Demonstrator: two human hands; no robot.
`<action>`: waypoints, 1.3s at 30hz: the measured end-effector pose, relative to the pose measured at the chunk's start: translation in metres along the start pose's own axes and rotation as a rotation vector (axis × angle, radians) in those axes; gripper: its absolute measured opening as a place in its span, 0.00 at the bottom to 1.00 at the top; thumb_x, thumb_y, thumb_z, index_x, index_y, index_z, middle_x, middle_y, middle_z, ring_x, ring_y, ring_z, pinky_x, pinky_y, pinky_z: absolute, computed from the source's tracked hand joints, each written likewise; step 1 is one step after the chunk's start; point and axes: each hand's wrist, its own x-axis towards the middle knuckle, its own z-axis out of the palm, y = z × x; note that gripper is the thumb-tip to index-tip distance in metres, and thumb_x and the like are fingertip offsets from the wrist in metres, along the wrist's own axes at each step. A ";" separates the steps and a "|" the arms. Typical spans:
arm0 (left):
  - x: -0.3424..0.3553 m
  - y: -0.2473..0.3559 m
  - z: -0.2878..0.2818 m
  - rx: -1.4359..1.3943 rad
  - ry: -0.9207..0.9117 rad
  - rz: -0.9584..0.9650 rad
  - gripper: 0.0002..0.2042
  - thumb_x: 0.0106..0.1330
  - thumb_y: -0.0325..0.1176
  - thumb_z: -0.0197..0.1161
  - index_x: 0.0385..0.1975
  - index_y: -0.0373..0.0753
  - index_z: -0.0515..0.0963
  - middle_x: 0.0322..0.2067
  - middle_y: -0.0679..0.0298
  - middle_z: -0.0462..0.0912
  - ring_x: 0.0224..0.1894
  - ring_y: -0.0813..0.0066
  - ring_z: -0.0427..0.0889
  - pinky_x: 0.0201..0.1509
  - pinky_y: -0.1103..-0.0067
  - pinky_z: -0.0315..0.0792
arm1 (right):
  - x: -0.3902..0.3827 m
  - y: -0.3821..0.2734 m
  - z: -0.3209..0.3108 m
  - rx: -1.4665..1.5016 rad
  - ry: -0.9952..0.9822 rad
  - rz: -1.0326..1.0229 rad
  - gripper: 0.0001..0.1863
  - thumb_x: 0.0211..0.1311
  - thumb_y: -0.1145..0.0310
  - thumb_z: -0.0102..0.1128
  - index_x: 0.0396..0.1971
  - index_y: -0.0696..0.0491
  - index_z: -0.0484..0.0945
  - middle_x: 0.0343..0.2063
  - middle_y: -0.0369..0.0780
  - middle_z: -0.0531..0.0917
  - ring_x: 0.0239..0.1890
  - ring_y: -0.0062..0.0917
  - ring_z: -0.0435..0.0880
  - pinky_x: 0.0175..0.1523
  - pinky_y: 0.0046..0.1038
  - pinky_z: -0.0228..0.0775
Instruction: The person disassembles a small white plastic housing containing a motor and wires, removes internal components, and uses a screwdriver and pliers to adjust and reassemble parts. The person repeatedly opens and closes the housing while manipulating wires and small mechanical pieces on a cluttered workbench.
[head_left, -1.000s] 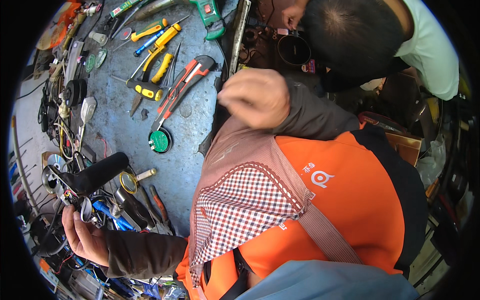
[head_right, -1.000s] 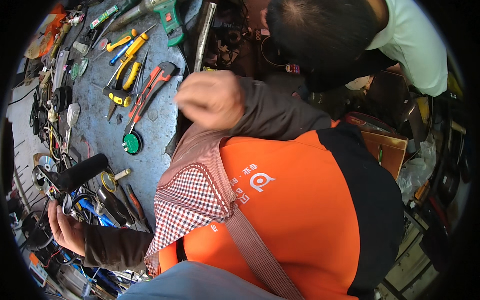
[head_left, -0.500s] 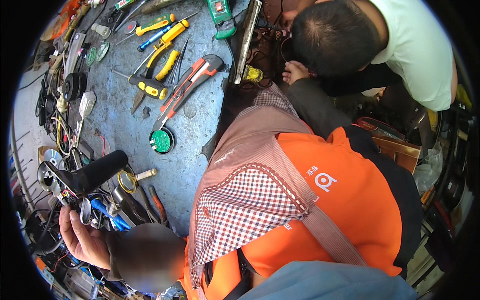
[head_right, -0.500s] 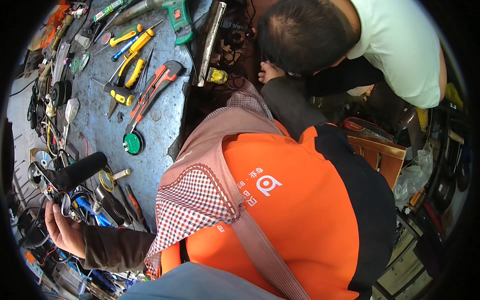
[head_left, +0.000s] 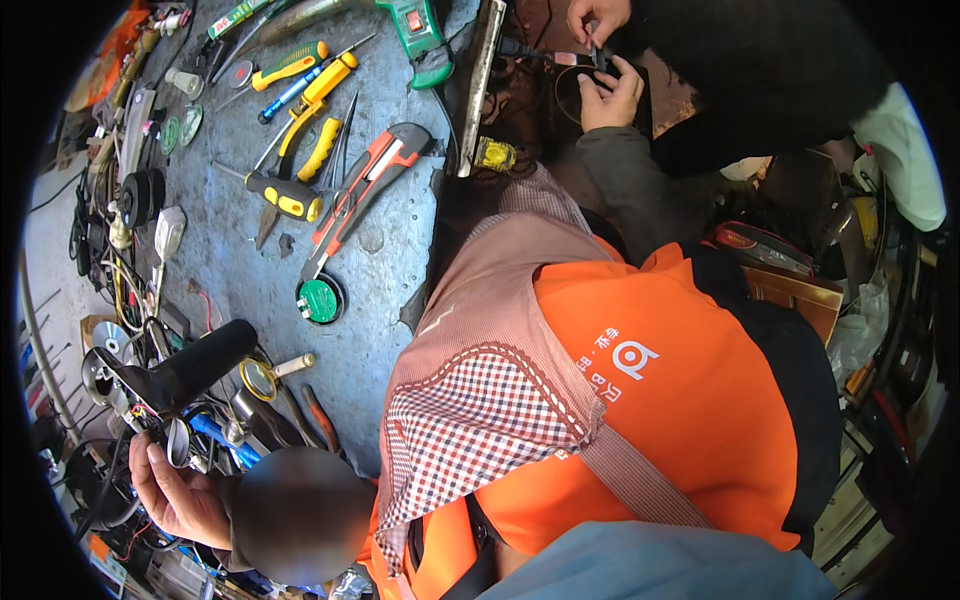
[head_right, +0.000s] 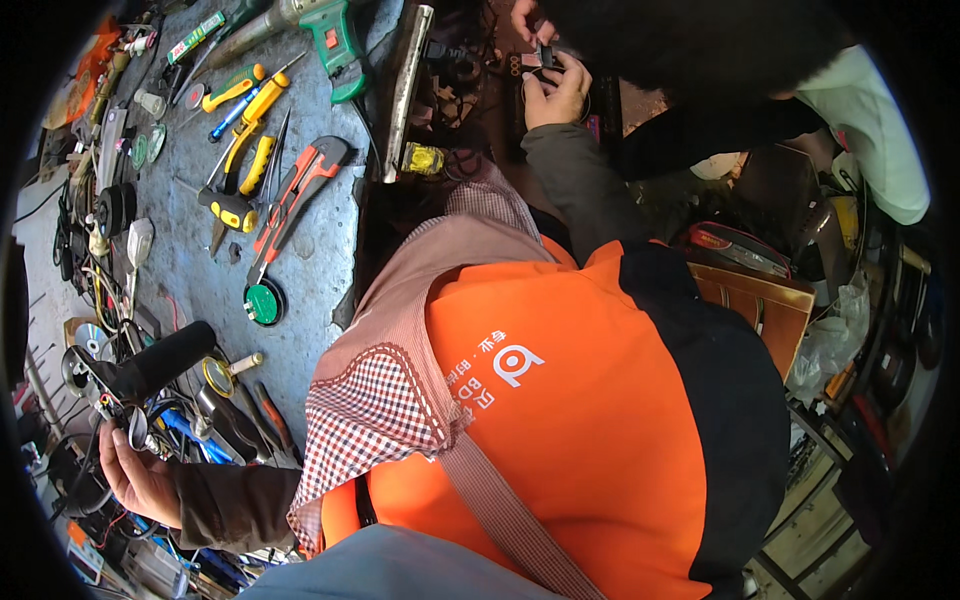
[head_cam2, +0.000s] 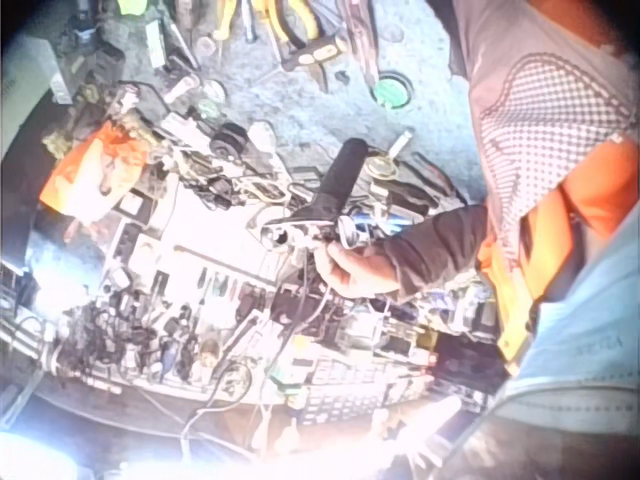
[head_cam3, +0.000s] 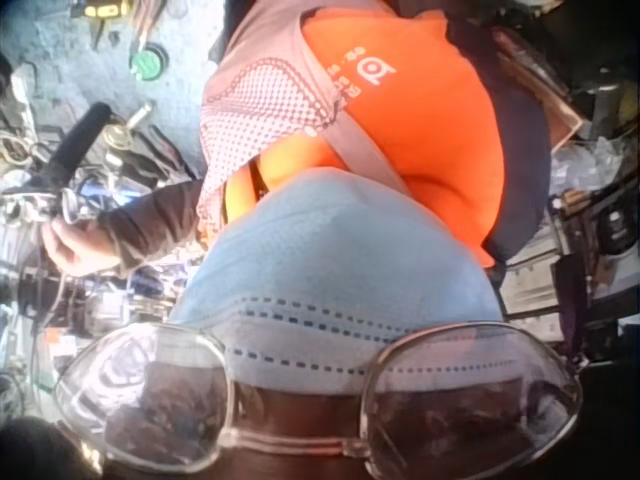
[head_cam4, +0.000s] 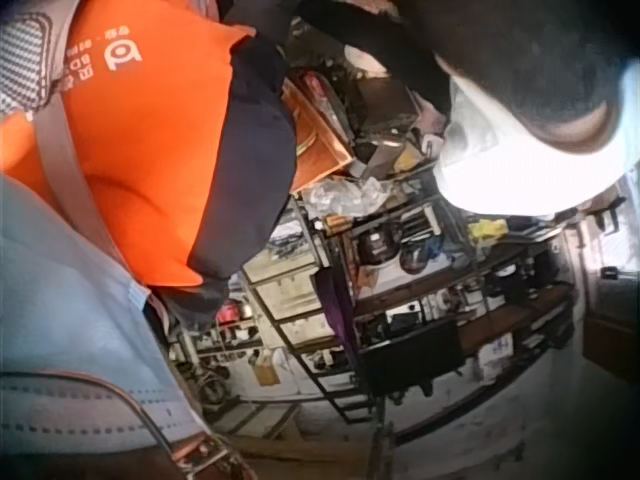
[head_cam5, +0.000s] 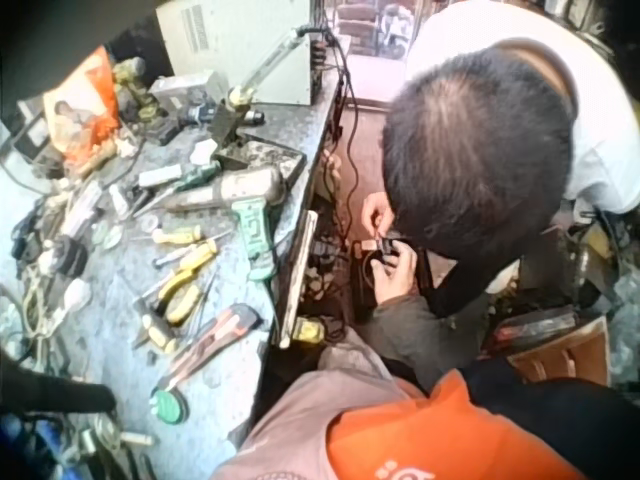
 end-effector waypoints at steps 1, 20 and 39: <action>0.001 0.000 -0.001 0.003 -0.005 -0.007 0.11 0.73 0.26 0.65 0.51 0.29 0.83 0.49 0.60 0.86 0.45 0.83 0.82 0.40 0.90 0.70 | 0.005 -0.002 0.000 0.008 0.001 -0.044 0.29 0.55 0.78 0.74 0.57 0.59 0.72 0.61 0.47 0.67 0.51 0.33 0.82 0.50 0.30 0.85; 0.000 -0.008 -0.011 -0.055 -0.132 0.016 0.11 0.73 0.23 0.63 0.52 0.26 0.82 0.51 0.59 0.85 0.50 0.79 0.79 0.54 0.86 0.68 | 0.023 -0.244 -0.028 1.011 -0.687 0.389 0.16 0.78 0.75 0.47 0.58 0.64 0.76 0.50 0.50 0.85 0.47 0.35 0.88 0.54 0.36 0.84; -0.006 0.020 -0.007 0.037 -0.294 0.182 0.07 0.67 0.22 0.67 0.43 0.31 0.85 0.41 0.64 0.85 0.45 0.79 0.78 0.53 0.82 0.69 | 0.006 -0.390 0.113 0.670 -1.496 0.501 0.20 0.77 0.67 0.53 0.57 0.67 0.73 0.55 0.61 0.81 0.53 0.45 0.87 0.55 0.39 0.85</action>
